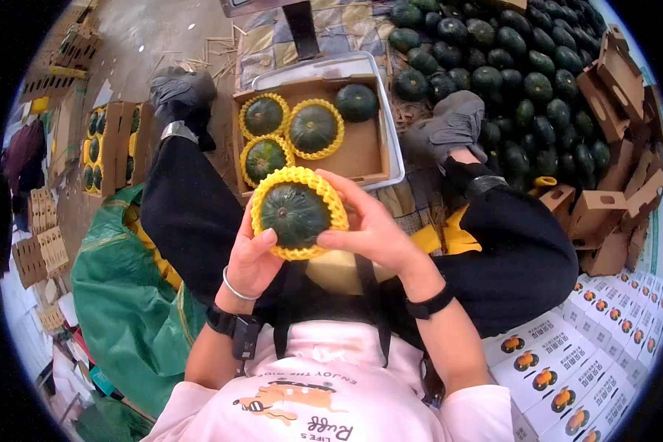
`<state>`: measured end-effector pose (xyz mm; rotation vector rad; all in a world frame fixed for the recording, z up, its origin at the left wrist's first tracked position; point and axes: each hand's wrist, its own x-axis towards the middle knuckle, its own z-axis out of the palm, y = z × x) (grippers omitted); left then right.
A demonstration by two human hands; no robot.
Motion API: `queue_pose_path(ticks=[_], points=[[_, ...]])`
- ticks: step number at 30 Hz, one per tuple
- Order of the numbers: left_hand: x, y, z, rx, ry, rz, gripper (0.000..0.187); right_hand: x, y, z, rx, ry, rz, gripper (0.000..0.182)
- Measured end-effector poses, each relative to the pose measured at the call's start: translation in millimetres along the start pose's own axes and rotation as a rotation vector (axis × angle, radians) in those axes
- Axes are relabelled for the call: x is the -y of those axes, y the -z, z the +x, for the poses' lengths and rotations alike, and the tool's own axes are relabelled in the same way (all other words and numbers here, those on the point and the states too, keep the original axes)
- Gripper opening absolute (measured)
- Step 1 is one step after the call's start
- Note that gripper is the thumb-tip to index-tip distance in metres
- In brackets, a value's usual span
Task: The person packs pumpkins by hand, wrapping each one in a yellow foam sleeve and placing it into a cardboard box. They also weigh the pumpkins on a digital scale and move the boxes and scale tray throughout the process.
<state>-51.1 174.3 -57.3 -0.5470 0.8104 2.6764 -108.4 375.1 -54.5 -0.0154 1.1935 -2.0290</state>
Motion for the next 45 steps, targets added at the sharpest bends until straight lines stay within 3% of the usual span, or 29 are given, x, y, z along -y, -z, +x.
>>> queue_pose_path(ticks=[2, 3, 4, 7, 10, 14, 17, 18, 19, 20, 22, 23, 25, 26, 29, 31, 33, 34, 36, 38, 39, 40, 41, 43, 45], points=[[-2.0, 3.5, -2.5, 0.010, -0.009, -0.074, 0.088, 1.6, -11.6, -0.8, -0.031, 0.055, -0.082, 0.083], [-4.0, 2.2, -0.7, -0.012, -0.072, 0.065, 0.090, 5.4, -16.4, -1.9, -0.050, 0.087, -0.128, 0.083], [-6.2, -2.3, 0.0, -0.038, -0.134, 0.199, 0.091, 10.2, -20.0, -6.1, -0.187, 0.250, -0.838, 0.084], [-8.8, -14.2, -3.1, -0.050, -0.201, 0.486, 0.099, 7.2, -40.0, 4.3, -0.094, 0.523, -1.361, 0.088], [-8.6, -7.2, 0.6, 0.015, -0.186, 0.683, 0.107, -12.9, -36.0, 20.2, -0.130, 0.486, -1.246, 0.094], [-10.8, -4.0, 10.7, -0.079, -0.079, 1.018, 0.097, -24.8, -31.7, 23.1, -0.189, 0.438, -1.309, 0.086], [-12.6, 4.0, 53.9, -0.024, 0.045, 0.630, 0.079, -15.7, 1.4, 39.8, -0.348, 0.479, -1.375, 0.072], [-9.6, 27.6, 84.6, 0.096, -0.168, 1.065, 0.054, -12.4, 24.4, 48.9, -0.433, 0.465, -1.420, 0.071], [-8.4, 31.2, 112.4, 0.143, -0.573, 1.637, 0.039, -9.0, 42.2, 59.3, -0.514, 0.450, -1.465, 0.070], [-1.9, 29.1, 138.2, 0.145, -0.641, 2.020, 0.037, -6.1, 49.7, 70.2, -0.500, 0.448, -1.494, 0.070], [28.7, 51.3, 193.4, 0.146, -0.657, 2.370, 0.041, -8.8, 61.0, 90.5, -0.466, 0.479, -1.618, 0.070], [30.2, 52.8, 206.7, 0.163, -0.480, 2.616, 0.048, -14.1, 69.6, 96.1, -0.438, 0.337, -1.797, 0.070], [19.2, 47.7, 210.8, 0.126, -0.378, 2.360, 0.056, -26.3, 85.6, 101.2, -0.362, 0.006, -2.128, 0.070], [22.3, 55.4, 211.3, 0.087, -0.462, 2.343, 0.061, -34.1, 85.9, 111.0, -0.378, -0.042, -2.163, 0.068], [31.1, 55.6, 214.8, -0.005, -0.525, 2.340, 0.064, -54.9, 92.8, 121.7, -0.356, 0.119, -1.889, 0.065], [18.0, 54.6, 213.5, 0.109, -0.398, 2.336, 0.077, -51.3, 97.3, 105.5, -0.273, 0.253, -1.913, 0.060], [1.1, 61.8, 207.6, 0.065, -0.416, 2.216, 0.087, -25.4, 84.0, 81.0, -0.165, 0.368, -1.991, 0.059], [-10.9, 64.1, 202.2, 0.018, -0.452, 2.142, 0.094, -13.4, 77.3, 65.0, -0.076, 0.302, -1.909, 0.049], [-15.9, 61.7, 176.4, -0.152, -0.478, 2.056, 0.083, -23.1, 84.6, 49.4, 0.232, -0.652, -1.615, 0.037], [2.3, 58.0, 164.6, -0.133, -0.581, 1.871, 0.068, -74.6, 132.5, 19.3, 0.609, -0.712, -1.777, 0.028], [10.0, 46.9, 154.5, 0.049, -0.609, 1.796, 0.065, -128.7, 167.2, 14.2, 0.645, -0.907, -1.822, 0.030], [23.3, 32.0, 139.5, 0.100, -0.609, 1.734, 0.063, -183.3, 202.4, 8.6, 0.699, -1.103, -1.865, 0.036], [31.4, 17.6, 121.9, 0.112, -0.555, 1.640, 0.061, -165.6, 186.2, 4.3, 0.523, -1.057, -1.997, 0.031], [13.7, -5.4, 89.2, 0.225, -0.295, 1.666, 0.058, -164.4, 169.5, 9.1, 0.381, -1.006, -1.856, 0.029], [2.2, 2.8, 71.2, 0.151, -0.004, 1.317, 0.052, -119.9, 137.8, 20.1, 0.526, -0.732, -1.721, 0.029]])
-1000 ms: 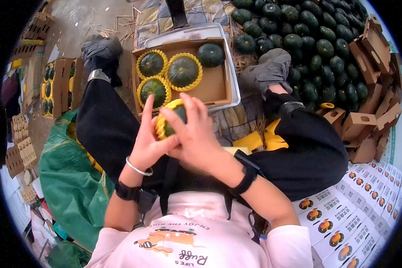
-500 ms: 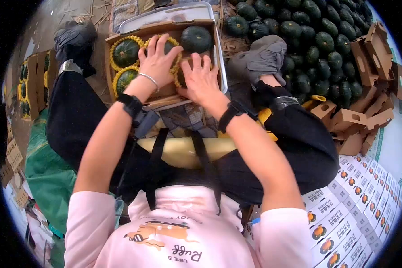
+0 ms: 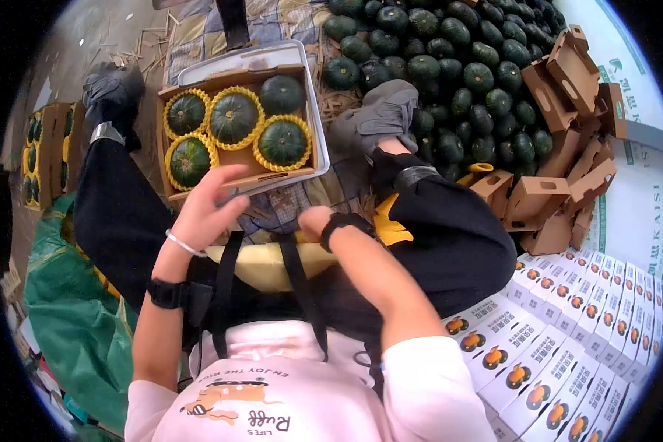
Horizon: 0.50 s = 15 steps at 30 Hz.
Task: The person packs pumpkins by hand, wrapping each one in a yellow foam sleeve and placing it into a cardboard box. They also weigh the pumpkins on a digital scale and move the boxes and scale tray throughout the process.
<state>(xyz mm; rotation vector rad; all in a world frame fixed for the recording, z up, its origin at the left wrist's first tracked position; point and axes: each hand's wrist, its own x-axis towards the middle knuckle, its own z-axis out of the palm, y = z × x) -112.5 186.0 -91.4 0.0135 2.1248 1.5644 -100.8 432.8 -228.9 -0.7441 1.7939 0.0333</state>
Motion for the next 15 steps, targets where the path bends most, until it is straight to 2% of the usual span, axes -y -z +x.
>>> queue_pose_path(ticks=[2, 4, 5, 6, 8, 9, 10, 11, 12, 14, 15], points=[[23.7, -2.9, -11.9, -0.051, 0.054, -0.147, 0.066, 25.3, 61.8, -27.9, -0.072, -0.109, 0.158, 0.042], [25.5, -10.7, -24.8, -0.144, 0.079, -0.211, 0.079, 35.9, 86.2, -52.5, -0.414, 0.122, 0.417, 0.050], [18.3, -14.1, -29.4, -0.099, 0.124, -0.205, 0.095, 44.8, 85.0, -60.2, -0.565, 0.321, 0.574, 0.053], [11.1, -19.0, -33.1, -0.046, 0.209, -0.397, 0.097, 57.0, 83.2, -71.1, -0.717, 0.522, 0.726, 0.056], [24.0, -30.3, -43.4, 0.038, 0.139, -0.351, 0.096, 79.4, 80.8, -89.9, -0.720, 0.445, 0.895, 0.045], [30.2, -37.4, -48.0, 0.038, 0.141, -0.472, 0.091, 89.7, 78.7, -99.3, -0.701, 0.318, 0.942, 0.039], [30.9, -43.5, -56.4, 0.011, 0.227, -0.687, 0.078, 98.9, 75.0, -105.2, -0.676, 0.192, 0.988, 0.034], [25.1, -42.2, -62.9, 0.009, 0.327, -0.753, 0.066, 105.8, 66.3, -100.7, -0.757, 0.144, 0.917, 0.023], [22.1, -39.9, -69.9, 0.006, 0.432, -0.816, 0.056, 111.8, 60.9, -97.7, -0.938, 0.175, 0.778, 0.022], [30.4, -37.3, -79.7, 0.011, 0.504, -0.848, 0.043, 123.3, 59.8, -94.2, -1.288, 0.241, 0.473, 0.018], [33.2, -34.0, -82.1, 0.011, 0.533, -0.863, 0.037, 122.5, 66.4, -96.0, -1.369, 0.296, 0.360, 0.014]])
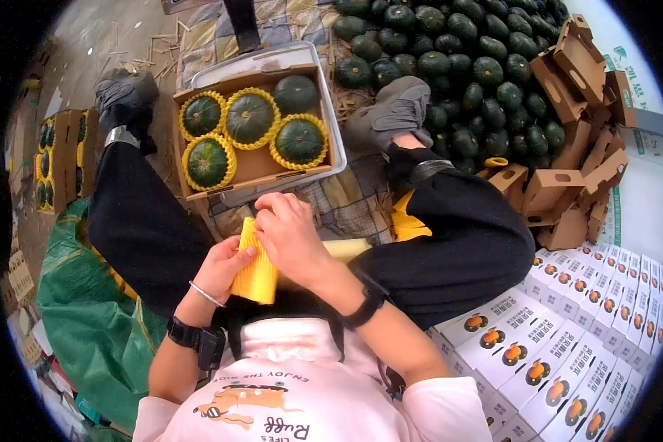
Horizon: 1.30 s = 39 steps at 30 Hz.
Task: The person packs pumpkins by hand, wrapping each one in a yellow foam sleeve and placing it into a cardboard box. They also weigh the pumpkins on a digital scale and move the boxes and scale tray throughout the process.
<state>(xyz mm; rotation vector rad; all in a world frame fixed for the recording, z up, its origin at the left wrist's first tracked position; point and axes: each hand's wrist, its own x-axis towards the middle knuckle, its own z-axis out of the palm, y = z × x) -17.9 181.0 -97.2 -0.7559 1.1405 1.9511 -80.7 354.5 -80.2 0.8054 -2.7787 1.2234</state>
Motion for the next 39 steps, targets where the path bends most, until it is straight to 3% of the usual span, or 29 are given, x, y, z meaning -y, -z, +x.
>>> queue_pose_path(ticks=[3, 4, 5, 7, 8, 9, 11, 12, 13, 14, 15, 18, 19, 22, 24, 26, 27, 29, 34, 39], points=[[-10.5, 5.0, -10.1, -0.045, -0.159, 0.007, 0.028, 10.7, 18.1, 10.9, 0.310, -0.588, 0.626, 0.012], [-20.2, 1.9, -14.0, -0.102, -0.239, 0.039, 0.029, 4.6, 23.3, 11.9, 0.438, -0.693, 0.936, 0.018], [-33.1, 1.6, -17.8, -0.092, -0.162, -0.144, 0.030, 3.8, 29.2, 14.2, 0.445, -0.697, 1.046, 0.023], [-46.7, 6.3, -19.6, 0.077, -0.268, -0.370, 0.032, 6.7, 42.7, 22.1, 0.460, -0.706, 1.265, 0.033], [-53.2, 2.5, -19.2, 0.161, -0.308, -0.375, 0.037, 6.1, 46.1, 25.2, 0.414, -0.667, 1.377, 0.046], [-66.0, -11.7, -24.3, 0.209, -0.268, -0.493, 0.051, 14.8, 46.7, 30.5, 0.307, -0.609, 1.451, 0.043], [-69.5, -23.9, -16.1, 0.272, -0.473, -0.116, 0.059, 10.3, 37.3, 32.1, 0.317, -0.664, 1.464, 0.036], [-74.6, -30.4, -8.4, 0.132, -0.575, -0.091, 0.059, -1.2, 31.7, 34.9, 0.255, -0.708, 0.976, 0.032], [-70.2, -13.9, 1.6, -0.072, -0.643, 0.280, 0.052, -14.9, 28.5, 36.5, 0.188, -0.714, 0.487, 0.027], [-73.8, -16.1, 0.7, -0.275, -0.777, 0.621, 0.045, -18.4, 30.0, 36.4, 0.188, -0.715, 0.299, 0.024], [-78.6, -19.6, 1.7, -0.481, -0.898, 0.967, 0.038, -16.4, 32.3, 33.5, 0.208, -0.691, 0.616, 0.024], [-91.8, -14.0, 15.3, -0.586, -1.198, 1.050, 0.041, 1.2, 44.2, 37.2, 0.233, -0.609, 1.432, 0.022], [-94.1, -7.0, 18.8, -0.529, -1.149, 0.912, 0.039, -3.8, 47.7, 38.5, 0.233, -0.681, 1.528, 0.023], [-96.8, 26.1, 34.6, -0.677, -0.981, 0.403, 0.039, -34.4, 43.1, 27.1, 0.143, -0.728, 1.642, 0.026], [-108.8, 24.0, 29.7, -0.301, -0.766, 0.258, 0.040, -38.9, 44.8, 24.6, 0.068, -0.785, 1.704, 0.028], [-102.9, 13.5, 30.2, 0.146, -0.446, 0.047, 0.053, -37.0, 43.2, 29.6, 0.117, -0.787, 1.761, 0.028], [-95.7, 8.1, 37.5, 0.307, -0.390, -0.010, 0.061, -36.5, 40.4, 34.8, 0.142, -0.776, 1.789, 0.028], [-93.9, -4.9, 39.3, 0.507, -0.281, -0.228, 0.058, -43.1, 35.6, 34.4, 0.276, -0.758, 1.793, 0.031], [-93.4, -9.4, 38.9, 0.430, -0.380, -0.342, 0.074, -57.6, 34.5, 23.0, 0.297, -0.765, 1.828, 0.038], [-96.8, -14.6, 31.4, 0.313, -0.303, -0.199, 0.063, -52.5, 34.4, 22.7, 0.423, -0.739, 1.802, 0.046]])
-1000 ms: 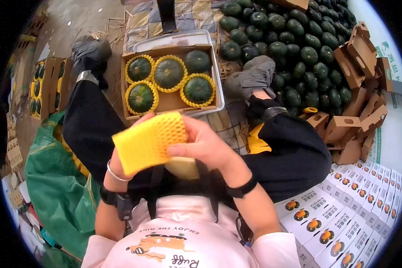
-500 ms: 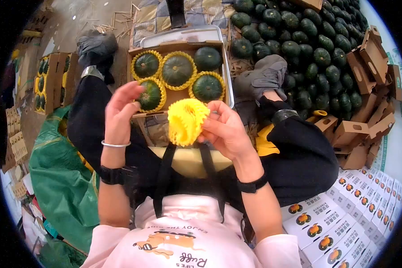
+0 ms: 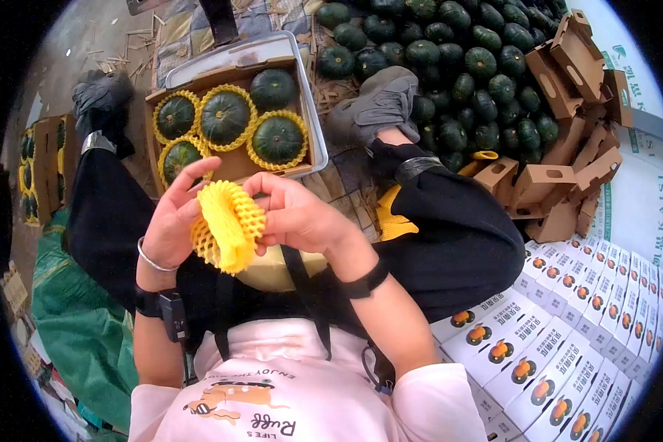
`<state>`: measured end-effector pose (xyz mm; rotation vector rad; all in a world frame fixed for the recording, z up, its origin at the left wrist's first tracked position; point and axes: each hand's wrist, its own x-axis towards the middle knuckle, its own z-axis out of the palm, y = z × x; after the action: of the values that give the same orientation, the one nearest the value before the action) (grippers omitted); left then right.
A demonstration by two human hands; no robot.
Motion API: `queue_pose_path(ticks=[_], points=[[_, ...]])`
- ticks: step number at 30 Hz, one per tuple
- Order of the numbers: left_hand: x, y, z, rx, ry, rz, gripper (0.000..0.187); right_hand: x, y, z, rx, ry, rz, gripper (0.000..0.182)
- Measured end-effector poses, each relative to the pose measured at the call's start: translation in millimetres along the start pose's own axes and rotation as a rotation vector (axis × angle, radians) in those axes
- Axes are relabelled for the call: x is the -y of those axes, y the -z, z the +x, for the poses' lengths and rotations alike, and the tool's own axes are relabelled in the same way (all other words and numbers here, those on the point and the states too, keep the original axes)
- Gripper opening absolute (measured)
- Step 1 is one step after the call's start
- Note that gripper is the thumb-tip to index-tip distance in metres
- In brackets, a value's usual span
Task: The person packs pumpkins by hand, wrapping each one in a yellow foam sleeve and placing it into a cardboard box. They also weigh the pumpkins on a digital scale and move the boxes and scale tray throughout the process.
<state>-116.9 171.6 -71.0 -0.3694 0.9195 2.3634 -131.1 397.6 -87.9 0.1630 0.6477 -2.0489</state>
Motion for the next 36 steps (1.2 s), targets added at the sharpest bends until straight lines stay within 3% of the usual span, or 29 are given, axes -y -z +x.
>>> queue_pose_path(ticks=[1, 2, 4, 5, 6, 8, 10, 12, 14, 15, 16, 18, 19, 20, 22, 23, 24, 25, 26, 28, 29, 30, 32, 34, 36], points=[[-0.6, -4.0, -0.9, -0.008, 0.030, 0.015, 0.062, -1.1, 1.2, -0.2, 0.026, -0.017, -0.003, 0.047], [0.5, -9.0, -2.2, -0.084, -0.066, 0.058, 0.059, -1.5, 1.2, -0.7, 0.051, -0.033, -0.006, 0.049], [4.8, -16.3, -6.0, -0.234, -0.255, 0.143, 0.054, 2.6, -3.8, -4.7, -0.129, -0.027, -0.013, 0.035], [9.7, -10.9, -6.2, -0.391, -0.408, 0.439, 0.047, 1.6, -0.1, -4.4, -0.254, -0.016, -0.026, 0.032], [8.6, -5.9, -9.8, -0.578, -0.559, 1.054, 0.048, 0.2, 1.8, -3.2, -0.374, -0.009, -0.035, 0.028], [8.7, -15.0, -14.6, -0.566, -0.825, 1.469, 0.050, 1.3, -1.0, -2.6, -0.378, 0.013, 0.023, 0.024], [11.1, -16.9, -17.2, -0.483, -0.567, 1.206, 0.058, 4.6, -6.7, -4.1, -0.267, 0.056, 0.035, 0.026], [13.7, -7.6, -16.2, -0.132, -0.265, 0.456, 0.053, 6.2, -14.1, -3.6, -0.241, 0.053, 0.036, 0.030], [12.8, -10.4, -17.9, 0.095, -0.042, -0.167, 0.058, 5.7, -16.6, -1.0, -0.236, 0.034, 0.044, 0.031], [8.6, -18.3, -17.0, 0.006, 0.001, -0.235, 0.060, 0.3, -18.9, -0.3, -0.242, -0.023, 0.017, 0.039], [3.6, -12.5, -15.4, 0.043, -0.033, -0.188, 0.054, -6.1, -26.6, -4.4, -0.122, -0.044, -0.008, 0.041], [11.2, 0.6, -2.2, 0.231, -0.098, -0.415, 0.052, -10.6, -40.4, -12.4, 0.117, -0.088, -0.066, 0.046], [13.5, 3.3, 2.8, 0.256, -0.115, -0.401, 0.050, -4.4, -20.9, -14.1, 0.109, -0.023, -0.236, 0.039], [4.9, -16.3, 1.3, -0.033, -0.095, -0.214, 0.048, 7.8, -7.2, -12.6, -0.044, 0.133, -0.126, 0.027], [8.0, -14.0, 31.9, -0.090, -0.084, 0.287, 0.039, 64.2, -23.1, 12.5, -0.251, 0.332, -0.036, 0.017], [5.8, -5.8, 53.1, -0.074, -0.003, 0.399, 0.033, 82.0, -1.7, 33.1, -0.348, 0.326, -0.238, 0.018], [8.5, -6.1, 78.7, -0.181, -0.054, 0.487, 0.027, 96.8, 24.6, 57.8, -0.441, 0.320, -0.443, 0.019], [15.6, 0.0, 110.4, -0.324, -0.105, 0.523, 0.023, 110.7, 43.3, 84.6, -0.545, 0.353, -0.977, 0.020], [28.8, 7.0, 143.5, -0.361, -0.179, 0.356, 0.021, 121.8, 59.4, 109.5, -0.629, 0.378, -1.516, 0.021], [45.8, 15.9, 191.8, -0.494, -0.050, 0.210, 0.018, 129.2, 88.2, 149.0, -0.614, 0.104, -1.832, 0.022], [58.1, 18.9, 205.2, -0.584, -0.060, 0.317, 0.017, 127.4, 119.0, 159.1, -0.474, 0.095, -1.836, 0.024], [60.2, 17.4, 207.5, -0.674, -0.069, 0.426, 0.016, 130.8, 113.8, 158.6, -0.499, 0.127, -1.858, 0.025], [63.9, 19.5, 182.3, -0.635, -0.179, 0.208, 0.014, 125.9, 95.9, 137.1, -0.544, 0.194, -1.903, 0.028], [38.5, 2.2, 134.7, -0.575, -0.256, -0.151, 0.009, 114.6, 27.7, 99.5, -0.713, 0.271, -1.910, 0.025], [23.5, -0.6, 102.2, -0.418, -0.350, -0.446, 0.013, 75.8, -6.3, 69.3, -0.686, 0.309, -1.853, 0.023]])
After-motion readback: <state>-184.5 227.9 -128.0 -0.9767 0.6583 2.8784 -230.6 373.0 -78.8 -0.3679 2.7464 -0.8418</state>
